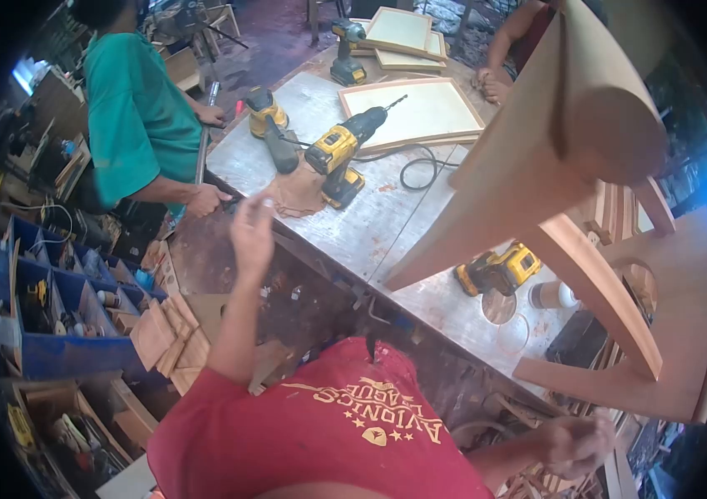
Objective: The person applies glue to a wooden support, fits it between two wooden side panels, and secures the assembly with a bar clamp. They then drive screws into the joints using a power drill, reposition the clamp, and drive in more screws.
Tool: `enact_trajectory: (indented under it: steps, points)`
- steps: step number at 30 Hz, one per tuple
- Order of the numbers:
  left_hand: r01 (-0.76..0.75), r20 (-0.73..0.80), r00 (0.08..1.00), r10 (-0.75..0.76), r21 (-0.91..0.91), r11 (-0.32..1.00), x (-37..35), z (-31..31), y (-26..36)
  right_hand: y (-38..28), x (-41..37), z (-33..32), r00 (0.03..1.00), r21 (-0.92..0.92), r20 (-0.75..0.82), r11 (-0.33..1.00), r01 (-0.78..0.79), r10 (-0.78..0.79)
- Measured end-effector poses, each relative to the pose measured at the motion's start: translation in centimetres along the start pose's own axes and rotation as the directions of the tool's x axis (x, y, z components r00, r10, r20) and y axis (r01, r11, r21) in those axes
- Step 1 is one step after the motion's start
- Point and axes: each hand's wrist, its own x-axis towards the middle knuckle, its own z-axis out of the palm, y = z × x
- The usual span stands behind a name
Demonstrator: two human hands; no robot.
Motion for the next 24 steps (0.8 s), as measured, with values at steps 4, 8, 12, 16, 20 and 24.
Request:
enact_trajectory:
  steps: [4,8,12,16,20,24]
  points:
    - [0.080,-0.143,0.988,-0.065,0.098,0.992,5.0,-4.1,-6.0,-3.5,-3.3,2.8,0.891,0.473,0.416,0.793,-0.384,0.183]
    - [0.054,-0.127,0.992,-0.009,0.356,0.933,10.0,-5.4,-8.0,-7.5,-6.9,5.3,0.666,0.432,0.738,0.678,-0.594,0.113]
    - [0.077,-0.106,0.994,-0.011,0.645,0.761,17.5,-6.4,-9.6,-9.3,-11.2,5.8,0.541,0.309,0.837,0.746,-0.590,0.081]
    - [0.108,0.016,0.974,-0.226,0.845,0.524,26.0,-9.0,-14.9,-11.8,-14.2,6.4,0.415,0.036,0.856,0.765,-0.643,0.309]
    - [0.224,-0.091,0.934,-0.345,0.902,0.368,28.8,-10.6,-19.3,-15.0,-17.9,8.0,0.253,-0.219,0.752,0.593,-0.775,0.608]
    - [0.405,-0.189,0.846,-0.499,0.837,0.369,30.6,-12.6,-24.9,-18.2,-19.4,9.9,0.150,-0.296,0.740,0.518,-0.803,0.656]
